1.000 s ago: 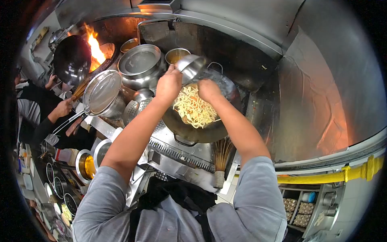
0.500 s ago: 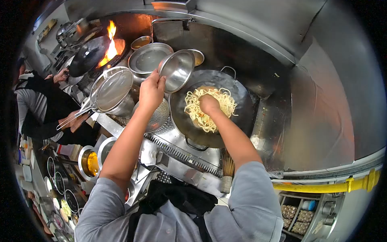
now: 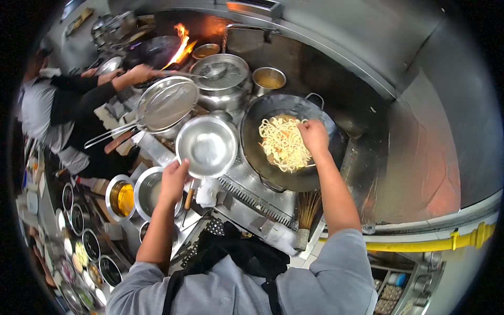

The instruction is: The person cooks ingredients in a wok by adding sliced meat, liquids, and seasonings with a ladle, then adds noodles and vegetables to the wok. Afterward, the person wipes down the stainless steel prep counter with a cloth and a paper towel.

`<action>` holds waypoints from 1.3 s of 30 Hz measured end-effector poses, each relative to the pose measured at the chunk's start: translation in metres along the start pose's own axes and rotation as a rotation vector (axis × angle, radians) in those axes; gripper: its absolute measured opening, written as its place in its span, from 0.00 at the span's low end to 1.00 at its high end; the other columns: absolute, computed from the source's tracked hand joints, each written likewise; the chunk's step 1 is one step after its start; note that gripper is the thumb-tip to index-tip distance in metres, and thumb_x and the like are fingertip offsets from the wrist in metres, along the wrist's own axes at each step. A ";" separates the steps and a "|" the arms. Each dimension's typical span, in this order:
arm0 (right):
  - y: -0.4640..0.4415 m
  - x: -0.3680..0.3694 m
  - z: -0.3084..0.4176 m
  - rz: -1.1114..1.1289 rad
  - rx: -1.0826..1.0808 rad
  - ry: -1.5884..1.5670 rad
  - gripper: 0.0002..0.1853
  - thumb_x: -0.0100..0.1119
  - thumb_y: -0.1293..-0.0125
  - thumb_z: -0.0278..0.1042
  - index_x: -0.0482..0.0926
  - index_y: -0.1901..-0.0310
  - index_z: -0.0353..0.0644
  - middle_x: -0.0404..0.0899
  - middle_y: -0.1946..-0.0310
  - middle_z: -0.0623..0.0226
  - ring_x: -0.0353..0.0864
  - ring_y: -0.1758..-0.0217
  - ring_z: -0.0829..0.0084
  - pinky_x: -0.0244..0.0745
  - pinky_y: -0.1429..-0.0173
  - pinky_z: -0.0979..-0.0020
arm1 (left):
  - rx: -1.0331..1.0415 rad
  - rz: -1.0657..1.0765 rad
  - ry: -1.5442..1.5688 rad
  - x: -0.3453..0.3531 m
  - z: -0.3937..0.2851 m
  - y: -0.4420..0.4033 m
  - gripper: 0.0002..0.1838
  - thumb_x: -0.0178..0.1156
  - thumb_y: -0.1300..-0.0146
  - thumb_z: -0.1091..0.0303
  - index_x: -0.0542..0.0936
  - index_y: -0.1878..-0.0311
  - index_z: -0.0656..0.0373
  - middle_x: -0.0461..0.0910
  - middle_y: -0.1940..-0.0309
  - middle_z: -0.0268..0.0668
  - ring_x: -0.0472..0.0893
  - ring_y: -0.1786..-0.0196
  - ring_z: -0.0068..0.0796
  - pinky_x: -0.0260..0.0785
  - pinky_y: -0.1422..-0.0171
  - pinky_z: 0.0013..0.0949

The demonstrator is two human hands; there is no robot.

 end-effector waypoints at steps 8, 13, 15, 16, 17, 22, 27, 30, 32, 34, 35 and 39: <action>0.216 0.056 0.113 0.574 0.003 -0.905 0.07 0.64 0.40 0.28 0.82 0.61 0.37 0.79 0.72 0.72 0.73 0.73 0.84 0.70 0.68 0.77 | -0.207 -0.266 0.097 -0.121 0.135 0.246 0.14 0.54 0.30 0.63 0.79 0.56 0.65 0.82 0.63 0.35 0.81 0.64 0.24 0.77 0.58 0.31; 0.386 0.044 0.227 0.968 -0.558 -0.698 0.11 0.63 0.38 0.37 0.83 0.62 0.36 0.82 0.67 0.58 0.80 0.66 0.67 0.74 0.59 0.69 | -0.076 -0.481 0.100 -0.104 0.154 0.398 0.15 0.55 0.30 0.61 0.80 0.55 0.64 0.83 0.67 0.34 0.80 0.66 0.21 0.76 0.60 0.28; 0.451 0.047 0.237 1.080 -0.589 -0.649 0.13 0.60 0.35 0.38 0.80 0.69 0.35 0.80 0.74 0.61 0.78 0.72 0.71 0.72 0.65 0.71 | -0.127 -0.571 0.108 -0.094 0.178 0.455 0.15 0.55 0.30 0.61 0.80 0.54 0.64 0.83 0.66 0.34 0.81 0.65 0.21 0.77 0.62 0.28; 0.474 0.050 0.234 1.082 -0.624 -0.577 0.15 0.59 0.34 0.38 0.78 0.72 0.34 0.79 0.78 0.66 0.76 0.76 0.76 0.70 0.69 0.73 | -0.153 -0.595 0.138 -0.086 0.187 0.479 0.15 0.55 0.30 0.61 0.80 0.54 0.64 0.83 0.66 0.34 0.81 0.65 0.21 0.78 0.63 0.28; 0.500 0.060 0.227 1.181 -0.568 -0.662 0.15 0.59 0.34 0.37 0.77 0.73 0.34 0.79 0.77 0.65 0.75 0.78 0.76 0.71 0.71 0.73 | -0.207 -0.616 0.126 -0.081 0.197 0.502 0.14 0.55 0.30 0.61 0.80 0.53 0.64 0.83 0.63 0.34 0.81 0.63 0.21 0.79 0.61 0.29; 0.618 0.064 0.232 1.614 -0.195 -0.854 0.10 0.58 0.34 0.30 0.76 0.72 0.34 0.79 0.77 0.61 0.77 0.80 0.73 0.77 0.73 0.73 | -0.195 -0.694 0.235 -0.085 0.235 0.625 0.15 0.55 0.30 0.60 0.80 0.52 0.61 0.81 0.63 0.31 0.80 0.63 0.19 0.79 0.59 0.28; 0.710 0.039 0.319 1.762 -0.321 -0.775 0.09 0.57 0.34 0.28 0.76 0.71 0.33 0.79 0.76 0.62 0.79 0.78 0.72 0.80 0.70 0.72 | -0.146 -0.881 0.351 -0.114 0.251 0.739 0.18 0.54 0.30 0.55 0.79 0.52 0.62 0.81 0.63 0.35 0.80 0.61 0.23 0.77 0.60 0.29; 0.778 0.009 0.424 1.726 -0.473 -0.814 0.11 0.58 0.34 0.29 0.75 0.74 0.38 0.77 0.77 0.68 0.76 0.77 0.77 0.77 0.71 0.74 | 0.004 -0.964 0.549 -0.154 0.278 0.804 0.21 0.53 0.29 0.52 0.75 0.47 0.61 0.79 0.55 0.40 0.79 0.52 0.30 0.77 0.53 0.31; 0.838 -0.020 0.507 1.733 -0.548 -0.889 0.12 0.59 0.34 0.31 0.74 0.75 0.40 0.75 0.77 0.70 0.76 0.76 0.77 0.78 0.70 0.74 | -0.040 -1.142 0.414 -0.194 0.289 0.867 0.22 0.54 0.30 0.53 0.75 0.45 0.63 0.77 0.51 0.41 0.78 0.48 0.30 0.77 0.51 0.33; 0.906 -0.027 0.594 1.769 -0.573 -0.993 0.11 0.59 0.34 0.32 0.78 0.72 0.34 0.79 0.73 0.63 0.78 0.75 0.74 0.78 0.69 0.74 | -0.051 -1.167 0.300 -0.219 0.278 0.929 0.22 0.58 0.32 0.55 0.74 0.44 0.63 0.77 0.51 0.40 0.77 0.48 0.29 0.74 0.46 0.33; 0.947 -0.035 0.635 1.793 -0.549 -1.025 0.11 0.59 0.34 0.32 0.77 0.69 0.33 0.79 0.73 0.63 0.78 0.75 0.73 0.78 0.69 0.73 | -0.034 -1.125 0.191 -0.229 0.276 0.954 0.23 0.60 0.33 0.57 0.74 0.43 0.63 0.77 0.50 0.40 0.77 0.46 0.28 0.72 0.44 0.33; 1.111 -0.041 0.783 1.995 -0.359 -1.081 0.11 0.58 0.35 0.30 0.72 0.60 0.27 0.80 0.68 0.54 0.82 0.72 0.63 0.79 0.71 0.69 | -0.025 -1.094 0.120 -0.264 0.272 1.035 0.24 0.64 0.36 0.59 0.74 0.41 0.61 0.77 0.46 0.38 0.75 0.42 0.27 0.68 0.38 0.31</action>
Point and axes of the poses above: each hand's wrist, its own y-axis away from the middle knuckle, its own x-axis out of the palm, z = x × y, the point moved 10 cm from there along -y, towards the middle knuckle
